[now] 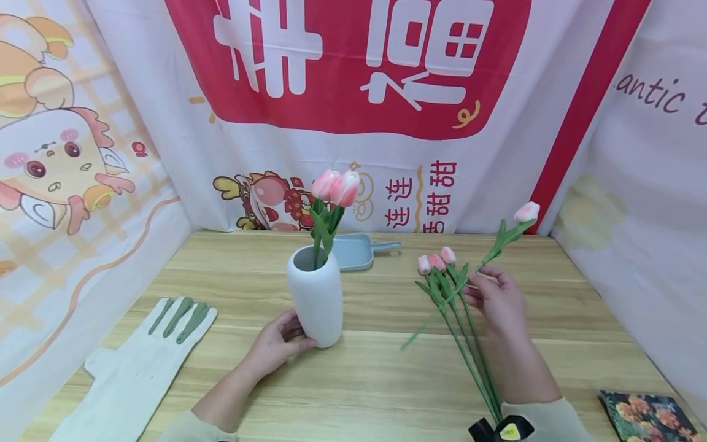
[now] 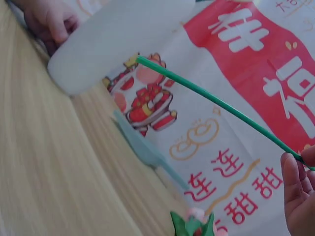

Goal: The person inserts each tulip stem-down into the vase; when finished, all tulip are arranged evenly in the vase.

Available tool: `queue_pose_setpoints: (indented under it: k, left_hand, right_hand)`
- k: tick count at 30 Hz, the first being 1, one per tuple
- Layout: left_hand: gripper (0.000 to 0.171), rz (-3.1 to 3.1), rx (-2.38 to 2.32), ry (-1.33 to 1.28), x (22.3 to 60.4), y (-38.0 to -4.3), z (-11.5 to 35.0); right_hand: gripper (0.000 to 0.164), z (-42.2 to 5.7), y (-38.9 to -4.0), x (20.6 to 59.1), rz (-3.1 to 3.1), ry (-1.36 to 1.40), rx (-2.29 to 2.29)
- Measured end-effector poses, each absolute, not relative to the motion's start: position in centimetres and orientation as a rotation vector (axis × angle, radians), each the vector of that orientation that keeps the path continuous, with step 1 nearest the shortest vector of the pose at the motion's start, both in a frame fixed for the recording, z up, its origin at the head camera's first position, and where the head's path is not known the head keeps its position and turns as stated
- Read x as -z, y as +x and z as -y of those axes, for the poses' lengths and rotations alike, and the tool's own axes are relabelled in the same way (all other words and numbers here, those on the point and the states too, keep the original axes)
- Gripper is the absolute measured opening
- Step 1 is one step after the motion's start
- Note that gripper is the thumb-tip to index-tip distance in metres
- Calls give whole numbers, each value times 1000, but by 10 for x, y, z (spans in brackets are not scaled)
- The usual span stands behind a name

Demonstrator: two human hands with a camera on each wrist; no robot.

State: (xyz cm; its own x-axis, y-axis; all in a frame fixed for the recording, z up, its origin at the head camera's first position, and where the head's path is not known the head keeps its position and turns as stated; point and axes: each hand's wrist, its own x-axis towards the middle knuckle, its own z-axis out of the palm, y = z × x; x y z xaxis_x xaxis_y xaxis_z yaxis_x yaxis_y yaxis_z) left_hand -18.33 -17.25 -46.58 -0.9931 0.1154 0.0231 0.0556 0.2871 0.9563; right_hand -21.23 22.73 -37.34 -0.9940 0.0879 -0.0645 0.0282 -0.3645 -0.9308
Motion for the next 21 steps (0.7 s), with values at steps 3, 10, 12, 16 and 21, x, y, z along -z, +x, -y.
queue_pose_setpoints:
  k: [3,10,12,16,21]
  left_hand:
    - [64,-2480,-1844,173,465,-183,172]
    - [62,-2468,-1862,171,464,-182,172]
    - [63,-2471,-1859,171,464,-182,172]
    - [63,-2471,-1855,176,464,-182,173]
    - [64,-2472,-1856,184,466,-183,173]
  right_hand:
    - [21,-216,-213,363,1657,-150,-2639]
    - [19,-183,-215,336,1422,-153,-2748]
    - [19,-173,-215,327,1389,-154,-2752]
    - [21,-152,-216,312,1354,-157,-2728]
    - [19,-131,-217,302,1304,-146,-2695]
